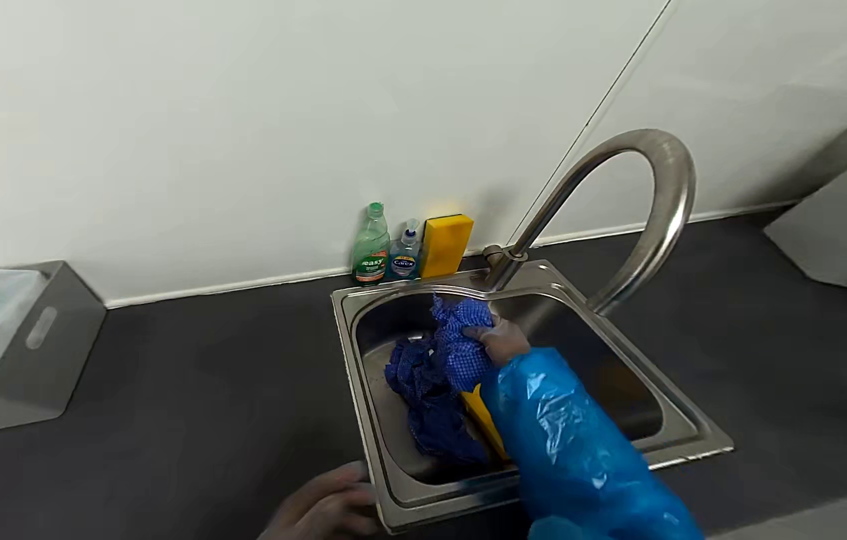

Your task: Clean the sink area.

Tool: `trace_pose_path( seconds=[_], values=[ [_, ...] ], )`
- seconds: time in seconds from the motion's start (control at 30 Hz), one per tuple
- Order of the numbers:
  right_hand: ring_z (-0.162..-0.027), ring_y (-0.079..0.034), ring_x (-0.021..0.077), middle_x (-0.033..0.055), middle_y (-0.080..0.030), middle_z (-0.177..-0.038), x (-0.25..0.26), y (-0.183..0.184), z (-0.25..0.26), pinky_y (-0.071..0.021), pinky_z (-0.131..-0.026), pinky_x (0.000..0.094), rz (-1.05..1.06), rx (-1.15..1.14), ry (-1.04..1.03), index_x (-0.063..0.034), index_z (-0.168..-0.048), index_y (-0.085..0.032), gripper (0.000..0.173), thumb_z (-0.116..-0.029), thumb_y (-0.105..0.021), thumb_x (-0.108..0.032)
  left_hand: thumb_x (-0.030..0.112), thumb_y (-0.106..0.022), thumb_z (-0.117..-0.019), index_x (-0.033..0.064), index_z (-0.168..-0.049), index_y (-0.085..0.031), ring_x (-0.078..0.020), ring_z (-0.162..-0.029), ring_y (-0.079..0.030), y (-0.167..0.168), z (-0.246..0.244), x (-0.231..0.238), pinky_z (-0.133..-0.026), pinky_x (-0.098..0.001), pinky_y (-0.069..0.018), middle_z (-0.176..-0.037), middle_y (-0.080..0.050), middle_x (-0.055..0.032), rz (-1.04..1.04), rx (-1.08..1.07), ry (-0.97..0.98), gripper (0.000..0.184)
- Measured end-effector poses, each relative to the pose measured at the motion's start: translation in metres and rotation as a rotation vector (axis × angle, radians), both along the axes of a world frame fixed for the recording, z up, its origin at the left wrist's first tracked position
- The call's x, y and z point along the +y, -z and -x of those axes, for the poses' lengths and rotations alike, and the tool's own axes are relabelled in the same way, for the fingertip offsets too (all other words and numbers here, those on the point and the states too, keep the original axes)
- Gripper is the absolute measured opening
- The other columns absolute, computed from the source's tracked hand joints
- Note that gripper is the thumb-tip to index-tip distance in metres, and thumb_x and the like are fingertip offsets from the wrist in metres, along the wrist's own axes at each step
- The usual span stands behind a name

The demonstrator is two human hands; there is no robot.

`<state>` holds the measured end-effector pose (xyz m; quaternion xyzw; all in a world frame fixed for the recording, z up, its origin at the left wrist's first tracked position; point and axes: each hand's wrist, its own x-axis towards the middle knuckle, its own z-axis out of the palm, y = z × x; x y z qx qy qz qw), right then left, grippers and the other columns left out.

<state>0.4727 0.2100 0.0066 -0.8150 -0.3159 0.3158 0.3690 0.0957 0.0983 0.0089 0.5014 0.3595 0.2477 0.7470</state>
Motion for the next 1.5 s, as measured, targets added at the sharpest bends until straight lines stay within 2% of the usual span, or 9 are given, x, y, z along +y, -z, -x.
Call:
trace_pose_path(
  seconds=[0.1,0.2,0.4,0.53,0.7,0.97,1.2,1.37,1.5],
  values=[
    [-0.107,-0.066,0.0354,0.0252,-0.069,-0.114,-0.021,0.013,0.033,-0.0504,-0.096,0.0562,-0.105,0.067,0.045,0.0047,-0.128,-0.062,0.036,-0.0992,-0.068,-0.016,0.043,-0.026,-0.1109,0.0002,-0.155,-0.032,-0.031,-0.118,-0.066,0.017,-0.095,0.038,-0.094,-0.0484,-0.0558,-0.143,-0.058,-0.0188,0.197,-0.009,0.232,0.062],
    [-0.116,-0.065,0.0285,0.0234,-0.066,-0.124,-0.055,0.024,0.074,-0.051,-0.103,0.0472,-0.137,0.22,0.012,0.0065,-0.138,-0.052,0.048,-0.0973,-0.069,-0.014,0.063,-0.008,-0.1057,0.002,-0.152,-0.036,-0.0326,-0.117,-0.062,0.048,-0.152,0.07,-0.095,-0.0508,-0.0529,-0.138,-0.058,-0.0223,0.404,-0.073,0.016,0.082],
    [-0.103,-0.067,0.0187,0.0164,-0.068,-0.114,-0.107,0.044,0.079,-0.0542,-0.093,0.036,-0.017,0.503,-0.03,0.0038,-0.132,-0.055,0.037,-0.0963,-0.063,-0.004,0.053,-0.036,-0.1076,0.0064,-0.136,-0.055,-0.0243,-0.111,-0.064,0.077,-0.204,0.115,-0.093,-0.046,-0.0539,-0.122,-0.066,-0.015,0.5,-0.107,-0.314,0.058],
    [-0.097,-0.065,0.0147,0.0121,-0.068,-0.108,-0.099,0.036,0.02,-0.0527,-0.089,0.0341,0.164,0.405,-0.295,0.0015,-0.126,-0.061,0.033,-0.0925,-0.062,0.002,0.032,-0.044,-0.1101,0.0006,-0.121,-0.059,-0.0203,-0.081,-0.068,0.086,-0.227,0.135,-0.073,-0.038,-0.0572,-0.093,-0.07,-0.0122,0.424,-0.06,-0.24,0.036],
    [-0.113,-0.062,0.0242,0.019,-0.065,-0.122,-0.044,0.034,-0.016,-0.0488,-0.099,0.0418,0.14,0.19,-0.355,0.0027,-0.126,-0.063,0.033,-0.0936,-0.061,0.002,0.03,-0.046,-0.1083,-0.0063,-0.143,-0.047,-0.0223,-0.118,-0.059,0.071,-0.234,0.114,-0.104,-0.0405,-0.0483,-0.133,-0.058,-0.0218,0.104,0.145,0.23,0.05],
    [-0.099,-0.064,0.0118,0.0116,-0.065,-0.115,-0.016,0.067,-0.01,-0.0531,-0.088,0.0282,-0.038,0.546,-0.424,0.0003,-0.128,-0.059,0.03,-0.0991,-0.061,-0.005,0.004,-0.074,-0.0835,-0.0043,-0.121,-0.057,-0.0165,-0.092,-0.069,0.096,-0.231,0.115,-0.086,-0.0345,-0.0581,-0.102,-0.07,-0.0124,0.251,0.092,0.004,0.042],
    [-0.127,-0.058,0.0455,0.0302,-0.059,-0.138,0.02,0.142,-0.136,-0.0447,-0.106,0.0631,0.211,-0.076,-0.04,-0.0054,-0.15,-0.049,0.068,-0.0908,-0.079,-0.021,0.002,-0.066,-0.0906,-0.0027,-0.121,-0.055,-0.0224,-0.082,-0.066,0.091,-0.223,0.134,-0.073,-0.0373,-0.0576,-0.095,-0.065,-0.0159,0.442,0.132,-0.317,0.032],
    [-0.141,-0.046,0.0434,0.0282,-0.048,-0.151,0.048,0.167,-0.153,-0.037,-0.116,0.0588,0.465,-0.331,-0.184,-0.0019,-0.158,-0.034,0.085,-0.0898,-0.077,-0.027,0.0,-0.052,-0.0959,-0.0032,-0.121,-0.054,-0.0304,-0.085,-0.071,0.081,-0.216,0.125,-0.07,-0.0433,-0.0612,-0.103,-0.069,-0.0217,0.595,-0.125,-0.394,0.025],
    [-0.129,-0.059,0.0412,0.0231,-0.064,-0.135,0.054,0.187,-0.134,-0.0448,-0.107,0.0616,0.575,-0.371,-0.399,-0.0077,-0.139,-0.06,0.05,-0.0964,-0.069,-0.031,0.002,-0.051,-0.0994,-0.0031,-0.118,-0.055,-0.0287,-0.08,-0.07,0.076,-0.219,0.13,-0.066,-0.0401,-0.0604,-0.098,-0.069,-0.0208,0.63,-0.104,-0.48,0.02]
  ],
)
